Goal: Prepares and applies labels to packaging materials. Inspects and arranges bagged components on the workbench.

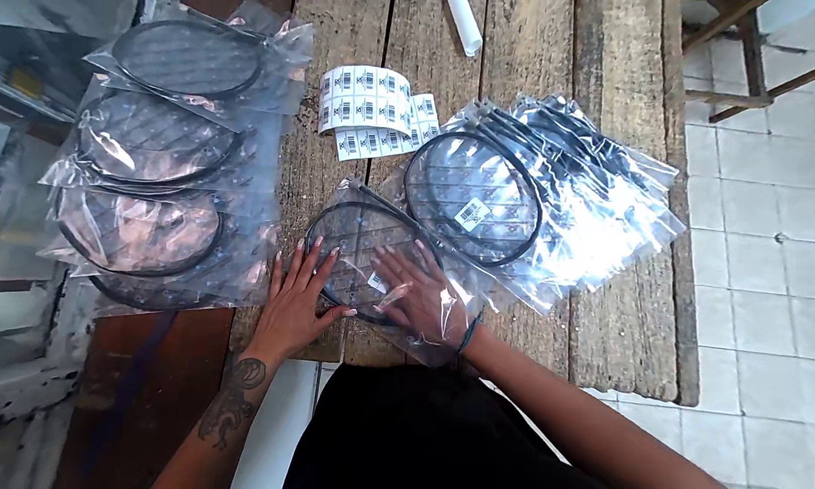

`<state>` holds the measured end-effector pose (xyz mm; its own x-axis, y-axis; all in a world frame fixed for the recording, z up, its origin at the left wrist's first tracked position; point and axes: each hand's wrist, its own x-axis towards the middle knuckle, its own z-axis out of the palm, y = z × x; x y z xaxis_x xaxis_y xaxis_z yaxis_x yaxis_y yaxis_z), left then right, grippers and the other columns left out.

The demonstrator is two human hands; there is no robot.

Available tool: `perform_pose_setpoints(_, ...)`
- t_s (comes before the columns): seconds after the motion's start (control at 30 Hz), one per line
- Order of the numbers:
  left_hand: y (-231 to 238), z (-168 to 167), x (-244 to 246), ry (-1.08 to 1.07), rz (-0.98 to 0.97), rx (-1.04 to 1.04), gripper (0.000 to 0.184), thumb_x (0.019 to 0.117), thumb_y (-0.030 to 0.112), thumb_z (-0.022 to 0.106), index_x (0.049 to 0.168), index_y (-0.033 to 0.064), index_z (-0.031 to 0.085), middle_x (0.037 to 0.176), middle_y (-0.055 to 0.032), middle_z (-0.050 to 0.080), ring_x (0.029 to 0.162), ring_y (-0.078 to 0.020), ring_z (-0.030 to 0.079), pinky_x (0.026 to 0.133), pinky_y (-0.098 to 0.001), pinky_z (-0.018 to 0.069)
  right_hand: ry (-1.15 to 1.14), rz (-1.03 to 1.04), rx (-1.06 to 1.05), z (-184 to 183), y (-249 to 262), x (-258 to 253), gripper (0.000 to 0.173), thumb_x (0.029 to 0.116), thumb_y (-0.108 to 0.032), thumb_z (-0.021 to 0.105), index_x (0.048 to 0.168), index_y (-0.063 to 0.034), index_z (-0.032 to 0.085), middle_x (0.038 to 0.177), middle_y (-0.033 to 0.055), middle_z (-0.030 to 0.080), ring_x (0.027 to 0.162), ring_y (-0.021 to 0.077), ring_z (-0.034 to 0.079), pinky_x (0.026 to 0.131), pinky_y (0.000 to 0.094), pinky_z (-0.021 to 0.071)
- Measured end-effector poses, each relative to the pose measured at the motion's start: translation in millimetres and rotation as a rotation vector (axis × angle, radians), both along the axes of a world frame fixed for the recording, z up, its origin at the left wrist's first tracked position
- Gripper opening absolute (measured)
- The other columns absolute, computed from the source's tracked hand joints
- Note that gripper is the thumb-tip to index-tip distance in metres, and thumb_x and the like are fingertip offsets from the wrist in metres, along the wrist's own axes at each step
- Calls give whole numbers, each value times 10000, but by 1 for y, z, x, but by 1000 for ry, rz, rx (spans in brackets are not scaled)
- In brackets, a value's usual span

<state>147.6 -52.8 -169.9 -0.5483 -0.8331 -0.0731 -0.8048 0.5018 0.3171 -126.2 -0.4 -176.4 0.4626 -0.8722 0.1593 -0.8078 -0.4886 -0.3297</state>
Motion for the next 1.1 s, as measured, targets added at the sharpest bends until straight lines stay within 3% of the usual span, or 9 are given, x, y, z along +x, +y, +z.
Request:
perform_pose_setpoints(0.17, 2, -2, -1, -10, 43, -36, 962, 869, 851, 404, 1628, 266, 311, 1719, -3, 184, 1591, -280, 110, 1230, -678, 46, -97, 93, 72, 0, 20, 4, 504, 1088, -408, 359, 1486, -167, 553, 1585, -1, 477, 1504, 155, 375, 1258, 547, 215)
perform_pose_setpoints(0.33, 2, -4, -14, -24, 115, -90, 972, 902, 825, 331, 1620, 171, 328, 1703, -110, 216, 1570, -367, 172, 1210, -706, 105, -979, -313, 773, 79, 35, -13, 630, 1114, -428, 178, 1415, -60, 591, 1378, 49, 665, 1305, 138, 601, 1131, 409, 476)
perform_pose_setpoints(0.43, -27, -3, -59, 63, 33, -135, 917, 941, 764, 354, 1606, 132, 354, 1679, -203, 228, 1550, -432, 194, 1194, -726, 143, -989, -419, 488, 100, 58, -33, 628, 1103, -496, 322, 1502, -40, 487, 1277, 53, 723, 1132, 137, 712, 960, 384, 601)
perform_pose_setpoints(0.57, -66, -2, -160, 124, -155, -164, 961, 896, 820, 403, 1604, 171, 364, 1684, -176, 235, 1559, -399, 190, 1201, -722, 126, -847, -1041, 28, 76, 107, -86, 377, 1056, -202, 530, 1320, 63, 578, 999, 72, 776, 871, 137, 767, 778, 340, 661)
perform_pose_setpoints(0.63, -74, 0, -199, 83, -214, -165, 933, 878, 865, 349, 1603, 278, 372, 1700, -131, 211, 1567, -390, 165, 1201, -726, 129, -691, -1232, -37, 71, 127, -106, 353, 1050, -195, 540, 1265, 80, 596, 1076, 116, 755, 957, 160, 753, 854, 349, 638)
perform_pose_setpoints(0.77, -114, 40, -282, 228, -349, -215, 698, 985, 689, 410, 1515, 249, 517, 1631, -164, 360, 1516, -472, 249, 1182, -732, 171, -343, -905, -147, 72, 92, -86, 213, 1025, -234, 597, 1168, -122, 708, 1292, 107, 694, 1271, 251, 619, 1127, 523, 413)
perform_pose_setpoints(0.9, -160, 96, -438, 145, -646, -34, 416, 1069, 233, 514, 1466, 120, 560, 1547, -143, 485, 1469, -369, 393, 1204, -576, 297, -112, -694, -171, 20, 4, -54, 559, 932, -247, 701, 1468, -239, 544, 1597, 88, 446, 1494, 276, 393, 1201, 582, 302)
perform_pose_setpoints(1.0, -188, 78, -536, -75, -708, 93, 414, 1091, 322, 466, 1371, 61, 624, 1389, -191, 606, 1357, -369, 521, 1140, -597, 372, -131, -785, -158, 4, -21, -60, 678, 845, -512, 761, 1432, -219, 589, 1569, 122, 478, 1470, 343, 419, 1160, 645, 322)
perform_pose_setpoints(1.1, -205, 62, -569, -257, -726, 198, 620, 1046, 546, 476, 1187, -20, 685, 1203, -270, 662, 1213, -439, 606, 1025, -652, 457, -141, -756, -110, -1, -11, -77, 553, 981, -460, 628, 1487, -259, 533, 1624, 61, 413, 1513, 293, 356, 1195, 601, 300)
